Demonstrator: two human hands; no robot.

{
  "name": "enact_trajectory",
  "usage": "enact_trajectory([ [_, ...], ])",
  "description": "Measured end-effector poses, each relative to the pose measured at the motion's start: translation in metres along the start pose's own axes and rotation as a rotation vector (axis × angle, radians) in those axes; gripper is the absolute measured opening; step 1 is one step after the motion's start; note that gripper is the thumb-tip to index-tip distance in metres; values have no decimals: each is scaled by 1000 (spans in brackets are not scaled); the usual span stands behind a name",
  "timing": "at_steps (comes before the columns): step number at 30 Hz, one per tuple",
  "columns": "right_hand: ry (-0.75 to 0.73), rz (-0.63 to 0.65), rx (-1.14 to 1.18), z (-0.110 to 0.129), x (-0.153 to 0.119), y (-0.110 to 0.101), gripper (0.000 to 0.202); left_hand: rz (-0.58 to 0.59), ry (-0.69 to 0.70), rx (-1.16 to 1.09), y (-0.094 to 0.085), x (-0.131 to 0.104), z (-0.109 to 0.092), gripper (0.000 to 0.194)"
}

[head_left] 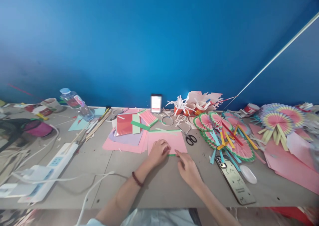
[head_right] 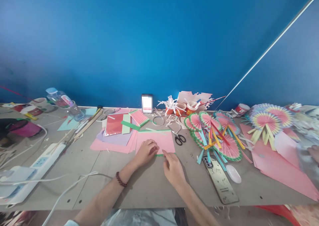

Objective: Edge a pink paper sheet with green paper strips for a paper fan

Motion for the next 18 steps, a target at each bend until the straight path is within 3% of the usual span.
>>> enact_trajectory([
  [5,-62,-27,-4,-19,56,-2,32,-34,124,126,6,-1,-4,13],
  [9,-74,-17,-121,-33,95,14,30,-51,189,137,9,-1,-3,12],
  [14,20,-88,-199,-41,99,31,18,-28,214,90,10,-2,-3,16],
  [18,2,-118,-179,-40,94,33,16,-31,193,76,10,-2,-3,17],
])
Point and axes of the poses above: each hand's wrist, its own x-axis towards the middle knuckle, its own y-axis out of the palm, z = x × y, the point moved 5 cm from there along x, towards the middle knuckle, and after that the axes turned 14 degrees about -x, right-handed, at the moved point
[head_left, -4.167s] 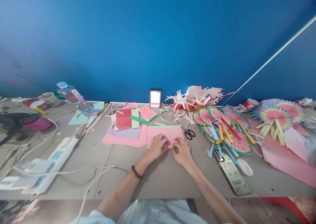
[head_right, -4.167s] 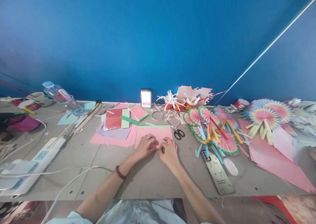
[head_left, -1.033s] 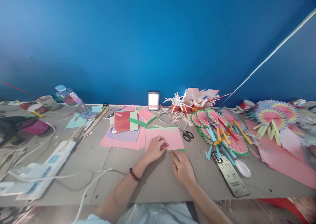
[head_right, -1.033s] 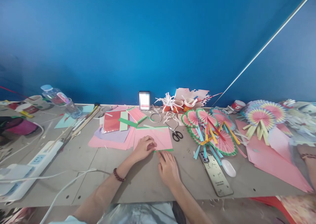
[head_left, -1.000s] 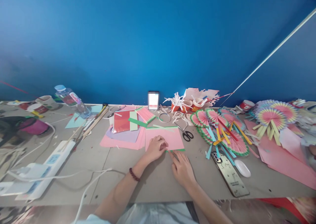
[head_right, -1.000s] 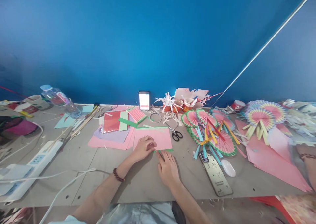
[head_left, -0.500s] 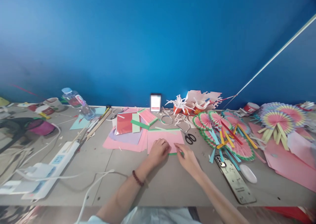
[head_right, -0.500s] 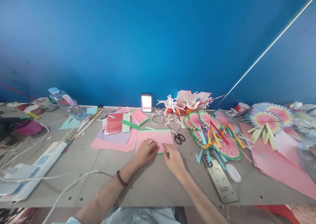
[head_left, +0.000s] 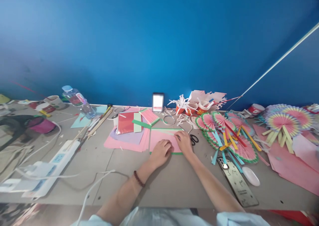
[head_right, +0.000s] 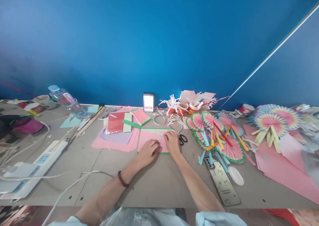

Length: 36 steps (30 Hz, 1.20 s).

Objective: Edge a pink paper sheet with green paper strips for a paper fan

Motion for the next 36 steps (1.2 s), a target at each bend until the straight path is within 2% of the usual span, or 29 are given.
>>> enact_trajectory([
  [3,-35,-5,-44,3,0,-3,18,-23,-16,-21,-2,1,0,17],
  [8,-98,6,-169,9,1,-6,19,-133,-57,-133,-12,3,-2,14],
  [13,-95,26,-175,10,1,-5,17,-218,-137,-234,-20,2,4,14],
  [19,28,-29,134,5,0,-8,17,-357,-219,-369,-28,3,15,11],
  [24,43,3,431,7,0,-8,14,-479,-362,-635,-31,1,28,28],
  [26,27,51,493,10,0,-6,14,-540,-415,-800,-33,0,34,38],
  [29,10,123,545,15,-2,-1,14,-611,-482,-958,-36,-2,41,39],
  [33,-7,194,590,21,-5,1,13,-639,-538,-1041,-37,-3,46,36],
  [36,61,180,628,21,-5,1,15,-672,-551,-1055,-37,-5,46,35],
])
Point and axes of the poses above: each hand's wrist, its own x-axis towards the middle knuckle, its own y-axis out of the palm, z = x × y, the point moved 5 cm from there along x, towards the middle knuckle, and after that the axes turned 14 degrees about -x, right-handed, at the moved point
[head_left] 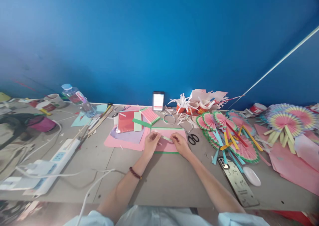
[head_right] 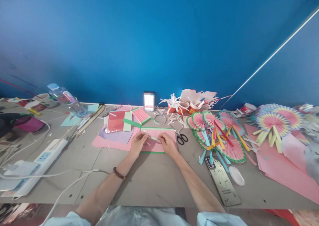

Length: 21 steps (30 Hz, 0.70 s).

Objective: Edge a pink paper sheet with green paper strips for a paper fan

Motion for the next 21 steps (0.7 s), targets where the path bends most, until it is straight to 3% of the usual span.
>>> enact_trajectory([
  [3,77,-56,86,-3,1,-2,17,31,-63,25,4,-1,5,41],
  [6,82,-30,148,-1,0,1,19,51,-118,25,6,-1,10,42],
  [11,45,33,136,9,-5,7,16,-6,-35,25,0,2,6,37],
  [16,1,114,47,14,-2,5,15,-37,-26,-43,-3,4,1,36],
  [21,-69,1,-206,6,22,-18,17,6,-72,-59,3,2,3,40],
])
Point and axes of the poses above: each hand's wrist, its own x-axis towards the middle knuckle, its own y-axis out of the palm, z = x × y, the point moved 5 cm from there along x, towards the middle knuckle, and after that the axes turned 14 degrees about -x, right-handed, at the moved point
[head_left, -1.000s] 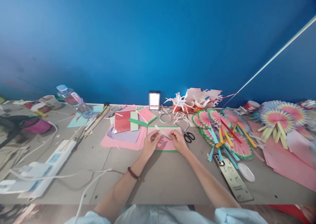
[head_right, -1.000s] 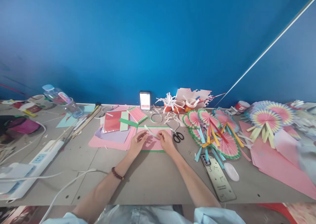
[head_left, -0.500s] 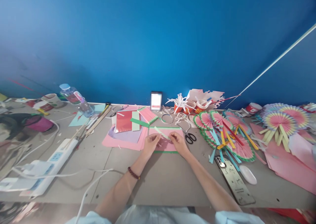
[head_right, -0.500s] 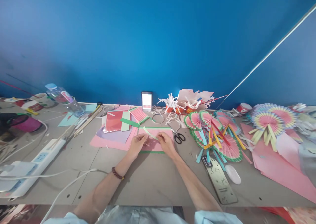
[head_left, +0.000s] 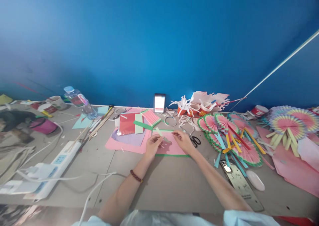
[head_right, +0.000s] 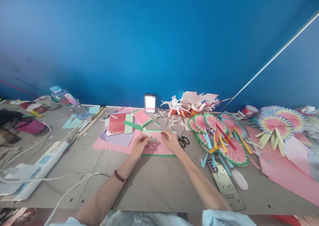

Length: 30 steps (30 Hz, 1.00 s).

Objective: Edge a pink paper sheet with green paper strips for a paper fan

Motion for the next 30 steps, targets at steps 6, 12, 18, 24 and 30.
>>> enact_trajectory([
  [6,-56,33,-420,-13,44,-5,28,97,-145,-26,9,-6,4,44],
  [12,-99,122,-598,-13,72,6,26,120,-184,-90,12,-6,1,48],
  [18,-114,154,-584,-9,75,10,25,128,-149,-62,14,-6,-1,46],
  [24,-59,29,-463,0,77,-3,17,156,-56,31,13,-8,-2,42],
  [30,60,-14,126,6,70,-11,17,149,366,321,15,-14,-22,30],
])
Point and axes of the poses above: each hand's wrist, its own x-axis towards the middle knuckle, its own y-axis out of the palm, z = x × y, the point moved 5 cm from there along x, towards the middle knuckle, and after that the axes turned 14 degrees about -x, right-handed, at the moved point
